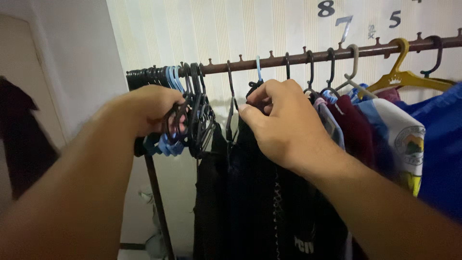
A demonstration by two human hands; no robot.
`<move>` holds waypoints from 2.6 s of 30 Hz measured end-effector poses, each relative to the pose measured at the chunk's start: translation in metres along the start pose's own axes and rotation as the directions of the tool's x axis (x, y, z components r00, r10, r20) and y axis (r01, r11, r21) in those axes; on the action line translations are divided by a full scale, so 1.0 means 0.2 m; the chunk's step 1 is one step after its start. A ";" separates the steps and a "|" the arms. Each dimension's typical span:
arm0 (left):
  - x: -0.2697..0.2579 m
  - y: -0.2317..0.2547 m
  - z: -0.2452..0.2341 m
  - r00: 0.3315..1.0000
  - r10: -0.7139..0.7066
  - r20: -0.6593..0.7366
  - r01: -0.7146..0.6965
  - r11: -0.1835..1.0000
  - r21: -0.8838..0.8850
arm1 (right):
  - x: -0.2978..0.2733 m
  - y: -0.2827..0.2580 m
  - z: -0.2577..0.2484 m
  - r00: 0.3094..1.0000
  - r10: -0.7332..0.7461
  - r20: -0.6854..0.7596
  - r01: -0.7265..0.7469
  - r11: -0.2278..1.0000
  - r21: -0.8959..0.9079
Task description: The person removes several garments from a clothing rack, places them into a green laundry basket, and then returns them to the rack. The person handles shirts and pants on hangers, moving them aside to access other items and then re-hanging them in sequence.
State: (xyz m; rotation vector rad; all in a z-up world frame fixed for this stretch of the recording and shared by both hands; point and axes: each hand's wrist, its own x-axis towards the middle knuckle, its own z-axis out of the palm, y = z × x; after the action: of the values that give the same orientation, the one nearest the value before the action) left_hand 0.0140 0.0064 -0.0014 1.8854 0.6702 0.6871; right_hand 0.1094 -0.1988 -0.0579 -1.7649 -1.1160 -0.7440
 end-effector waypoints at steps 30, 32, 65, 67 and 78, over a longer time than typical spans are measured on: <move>-0.25 0.15 0.39 0.833 0.492 -0.252 -0.194 0.687 0.700 | -0.05 0.31 -0.34 0.981 0.004 -0.195 -0.041 0.982 -0.186; -0.31 0.19 0.52 0.805 0.554 -0.213 -0.333 0.719 0.611 | -0.04 0.40 -0.46 0.975 0.020 -0.221 -0.087 0.950 -0.300; -0.24 0.75 2.11 0.791 0.525 0.313 -0.580 0.482 0.657 | -0.07 1.32 -1.32 0.897 0.440 -0.030 -0.411 0.809 -0.420; -0.25 0.75 2.11 0.828 0.488 0.276 -0.536 0.546 0.644 | -0.08 1.31 -1.31 0.901 0.432 -0.040 -0.403 0.800 -0.444; -0.20 0.66 2.18 0.825 0.533 0.188 -0.544 0.660 0.519 | -0.03 1.21 -1.41 0.879 0.462 -0.118 -0.461 0.763 -0.453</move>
State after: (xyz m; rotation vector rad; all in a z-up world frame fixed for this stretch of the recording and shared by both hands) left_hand 0.3161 -0.3333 -0.0421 2.6911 0.2846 0.9110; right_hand 0.3204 -0.5041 -0.0328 -2.3317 -0.4612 -0.7382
